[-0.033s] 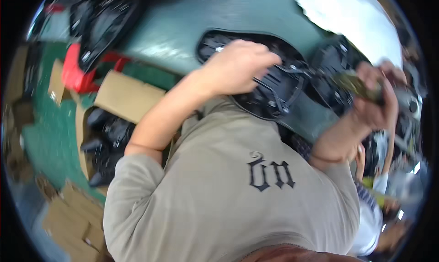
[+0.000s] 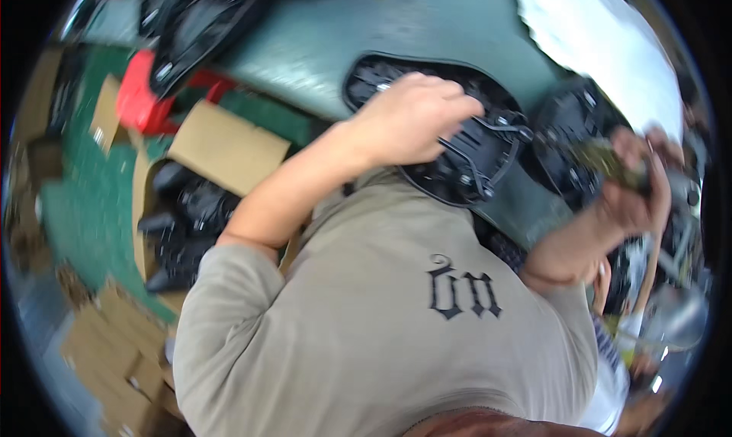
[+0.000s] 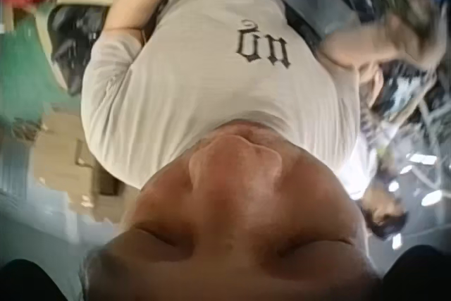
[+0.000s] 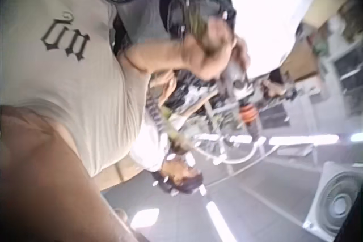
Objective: Assemble bicycle seat components using a pneumatic screwdriver in a factory setting.
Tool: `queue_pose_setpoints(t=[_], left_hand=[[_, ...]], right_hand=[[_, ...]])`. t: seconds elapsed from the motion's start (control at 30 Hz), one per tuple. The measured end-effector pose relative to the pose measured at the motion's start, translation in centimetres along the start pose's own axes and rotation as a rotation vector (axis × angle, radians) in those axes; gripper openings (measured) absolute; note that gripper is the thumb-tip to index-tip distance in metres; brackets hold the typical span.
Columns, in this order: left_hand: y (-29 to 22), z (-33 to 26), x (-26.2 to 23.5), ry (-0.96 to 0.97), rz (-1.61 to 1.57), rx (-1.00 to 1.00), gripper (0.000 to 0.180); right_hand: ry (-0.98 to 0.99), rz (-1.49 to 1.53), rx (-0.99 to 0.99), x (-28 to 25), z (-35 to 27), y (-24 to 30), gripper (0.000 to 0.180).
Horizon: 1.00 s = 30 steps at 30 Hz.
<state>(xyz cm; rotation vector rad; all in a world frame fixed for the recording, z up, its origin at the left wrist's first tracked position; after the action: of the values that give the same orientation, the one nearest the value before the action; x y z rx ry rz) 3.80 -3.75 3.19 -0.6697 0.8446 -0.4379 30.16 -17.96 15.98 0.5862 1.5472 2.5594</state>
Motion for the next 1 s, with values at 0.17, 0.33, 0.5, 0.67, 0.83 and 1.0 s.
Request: queue_pose_setpoints(t=[0.17,0.33,0.5,0.67,0.83,1.0], left_hand=[[-0.2,-10.3,-6.7,-0.455,0.176,-0.443,0.034],[-0.5,-26.7,-11.0,-1.266,0.175,-1.047,0.032],[0.9,-43.0,-14.3,-1.808,0.465,-1.333,0.049],[3.8,-51.6,-15.5,-0.744,1.298,-1.547,0.078],[3.6,-49.4,-15.2,-0.699,1.233,-1.803,0.076],[5.0,-50.9,-15.1,-0.290,1.120,-2.099,0.073]], right_hand=[[-0.253,0.066,0.208,-8.5,-2.7,-0.6,0.025],[-0.489,-0.163,0.445,-12.5,-5.9,-4.0,0.019],[-0.512,-0.300,0.535,-10.3,-5.9,-4.3,0.016],[-0.485,-0.513,0.576,-7.6,-6.2,-4.4,0.028],[-0.536,-0.616,0.591,-7.4,-8.1,-3.6,0.037],[-0.542,-0.638,0.620,-6.8,-9.9,-2.7,0.037]])
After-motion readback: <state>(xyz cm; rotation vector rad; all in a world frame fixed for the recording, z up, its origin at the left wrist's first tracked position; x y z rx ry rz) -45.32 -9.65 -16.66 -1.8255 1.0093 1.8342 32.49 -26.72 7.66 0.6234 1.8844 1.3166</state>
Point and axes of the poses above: each hand's wrist, its own z-axis towards the middle knuckle, its own x-axis out of the palm, y = z × x, the point moved 4 cm from there along z, towards the middle knuckle, and after that the axes turned 3 degrees about -y, right-handed, at the moved point
